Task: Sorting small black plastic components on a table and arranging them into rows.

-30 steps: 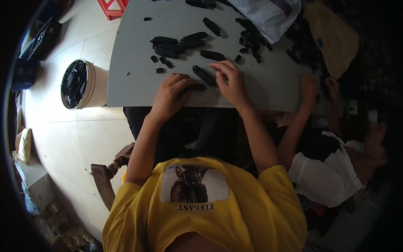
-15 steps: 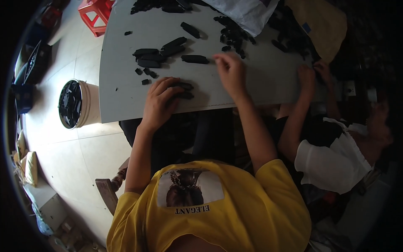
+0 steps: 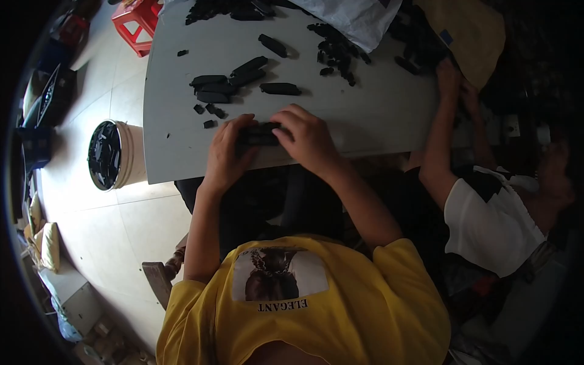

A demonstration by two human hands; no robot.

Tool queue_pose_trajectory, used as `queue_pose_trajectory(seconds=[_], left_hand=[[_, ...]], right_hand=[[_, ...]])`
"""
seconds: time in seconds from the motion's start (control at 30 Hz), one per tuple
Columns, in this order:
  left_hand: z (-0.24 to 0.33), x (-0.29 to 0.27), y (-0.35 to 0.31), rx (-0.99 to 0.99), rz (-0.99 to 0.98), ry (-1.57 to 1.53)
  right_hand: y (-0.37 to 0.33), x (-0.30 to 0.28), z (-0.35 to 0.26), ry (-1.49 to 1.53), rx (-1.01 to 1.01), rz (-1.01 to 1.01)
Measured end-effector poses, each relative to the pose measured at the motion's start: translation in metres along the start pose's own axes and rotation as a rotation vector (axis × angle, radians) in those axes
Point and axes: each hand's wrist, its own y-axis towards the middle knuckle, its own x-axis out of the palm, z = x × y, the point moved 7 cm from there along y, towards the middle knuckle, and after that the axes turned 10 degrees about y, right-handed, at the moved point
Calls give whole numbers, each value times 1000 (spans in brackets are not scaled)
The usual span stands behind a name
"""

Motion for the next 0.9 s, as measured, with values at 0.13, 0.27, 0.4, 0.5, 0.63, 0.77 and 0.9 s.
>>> queue_pose_trajectory(seconds=[0.13, 0.27, 0.4, 0.5, 0.63, 0.77, 0.9], left_hand=[[-5, 0, -4, -23, 7, 9], [-7, -1, -5, -38, 5, -23], [-8, 3, -6, -26, -2, -14], [-16, 11, -7, -101, -30, 11], [-20, 2, -13, -107, -23, -42], [-18, 8, -7, -119, -21, -82], [-30, 11, -13, -147, -49, 37]], right_hand=[[5, 20, -18, -174, -191, -33], [3, 24, -25, -299, -257, -117], [1, 19, -24, -364, -249, -115], [6, 28, -9, -296, -253, -65], [30, 46, 3, -151, -134, -136], [46, 45, 0, -184, 32, -317], [42, 51, -19, -441, -4, -299]])
